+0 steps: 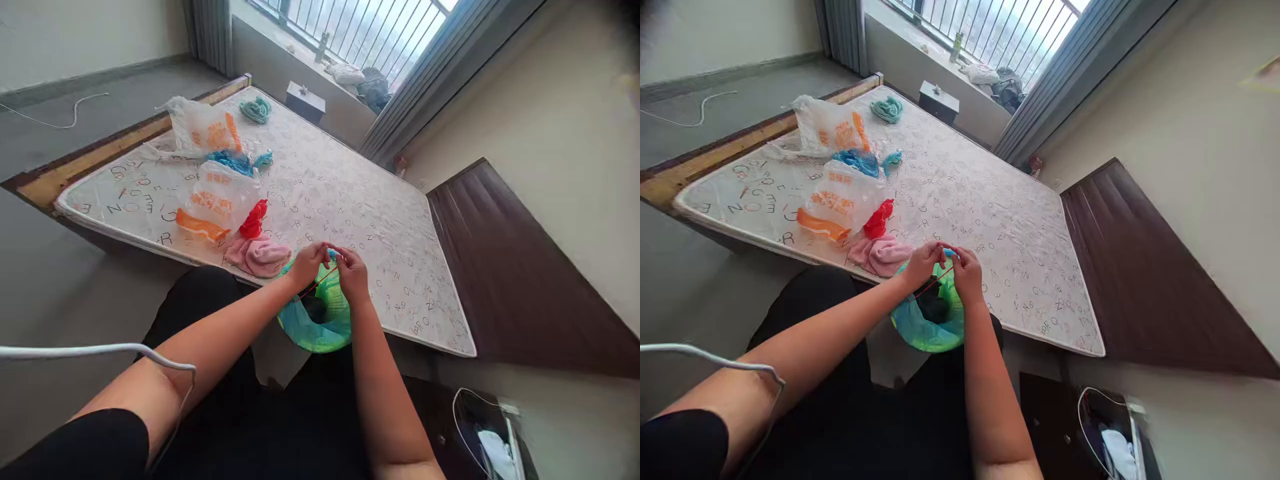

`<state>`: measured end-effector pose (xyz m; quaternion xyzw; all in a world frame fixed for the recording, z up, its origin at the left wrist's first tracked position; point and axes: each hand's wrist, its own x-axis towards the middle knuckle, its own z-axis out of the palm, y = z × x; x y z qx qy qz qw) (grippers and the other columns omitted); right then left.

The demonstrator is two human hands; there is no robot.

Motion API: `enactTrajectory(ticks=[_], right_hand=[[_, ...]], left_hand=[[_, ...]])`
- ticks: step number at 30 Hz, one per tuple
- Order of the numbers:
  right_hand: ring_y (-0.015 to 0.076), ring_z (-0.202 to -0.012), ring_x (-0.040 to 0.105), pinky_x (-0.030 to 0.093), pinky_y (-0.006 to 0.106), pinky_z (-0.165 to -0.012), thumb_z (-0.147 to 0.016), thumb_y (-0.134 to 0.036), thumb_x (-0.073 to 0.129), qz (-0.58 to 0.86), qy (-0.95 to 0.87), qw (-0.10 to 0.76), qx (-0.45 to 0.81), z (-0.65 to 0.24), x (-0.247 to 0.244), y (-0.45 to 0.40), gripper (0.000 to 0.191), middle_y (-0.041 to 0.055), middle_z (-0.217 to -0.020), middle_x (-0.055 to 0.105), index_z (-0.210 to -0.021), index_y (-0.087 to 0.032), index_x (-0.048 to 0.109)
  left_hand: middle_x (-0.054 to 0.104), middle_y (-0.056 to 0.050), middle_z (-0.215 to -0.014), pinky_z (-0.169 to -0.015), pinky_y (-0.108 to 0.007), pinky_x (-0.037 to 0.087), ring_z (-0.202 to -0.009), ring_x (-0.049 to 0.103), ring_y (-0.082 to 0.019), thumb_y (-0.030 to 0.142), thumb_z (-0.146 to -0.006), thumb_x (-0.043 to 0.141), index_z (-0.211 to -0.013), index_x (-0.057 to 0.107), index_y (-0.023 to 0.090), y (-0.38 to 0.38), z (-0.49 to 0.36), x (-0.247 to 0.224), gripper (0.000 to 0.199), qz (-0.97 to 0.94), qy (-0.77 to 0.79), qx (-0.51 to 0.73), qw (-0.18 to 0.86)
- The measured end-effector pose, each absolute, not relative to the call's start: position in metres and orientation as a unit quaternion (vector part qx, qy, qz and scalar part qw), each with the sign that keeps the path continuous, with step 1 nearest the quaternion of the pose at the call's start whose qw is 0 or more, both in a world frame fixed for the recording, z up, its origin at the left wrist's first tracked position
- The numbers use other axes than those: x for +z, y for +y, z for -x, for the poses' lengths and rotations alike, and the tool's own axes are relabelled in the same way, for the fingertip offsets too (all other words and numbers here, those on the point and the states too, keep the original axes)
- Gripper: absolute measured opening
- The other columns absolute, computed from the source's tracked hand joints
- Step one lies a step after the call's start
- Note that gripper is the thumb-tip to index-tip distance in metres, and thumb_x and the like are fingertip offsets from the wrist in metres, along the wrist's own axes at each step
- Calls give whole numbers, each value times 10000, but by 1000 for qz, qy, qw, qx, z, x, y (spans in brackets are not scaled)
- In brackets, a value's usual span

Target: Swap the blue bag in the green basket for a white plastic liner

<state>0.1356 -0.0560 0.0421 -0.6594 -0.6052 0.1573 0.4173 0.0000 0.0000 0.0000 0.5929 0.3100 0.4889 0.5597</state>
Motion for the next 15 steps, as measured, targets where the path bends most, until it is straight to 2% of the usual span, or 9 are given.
enactTrajectory(ticks=[2,5,9,13,15], right_hand=[[220,-1021,644,517,363,-900,-971,-443,534,657,-611,386,214,-134,36,-58,443,86,-1256,703,-1330,-231,684],[207,-873,642,518,349,-805,-990,-476,494,660,-613,353,254,-129,28,-62,483,70,-1140,738,-1388,-238,631],[221,-876,641,492,340,-806,-1020,-480,427,676,-612,345,223,-118,24,-66,443,71,-988,743,-1255,-220,698],[212,-860,636,469,325,-800,-1034,-473,393,682,-621,333,194,-108,26,-69,426,80,-963,733,-1059,-205,723],[210,-858,636,461,320,-791,-1037,-456,384,682,-627,327,187,-104,25,-69,407,84,-974,729,-1034,-203,703]], left_hand=[[663,-23,-740,-745,-313,519,-689,631,-151,380,-1040,440,-948,678,165,-1,1,3,334,-612,298,488,546],[702,-45,-815,-799,-322,534,-791,661,-174,363,-1034,454,-998,706,185,-3,1,6,310,-624,284,496,533],[716,-45,-867,-811,-325,543,-799,665,-172,362,-1040,444,-1119,713,209,-4,3,7,319,-614,297,513,521],[708,-31,-867,-797,-289,524,-765,648,-140,333,-1041,440,-1105,710,192,-3,5,8,311,-602,329,534,495],[702,-20,-855,-751,-271,518,-682,617,-117,325,-1043,438,-1101,705,191,-2,5,8,305,-600,337,533,492]])
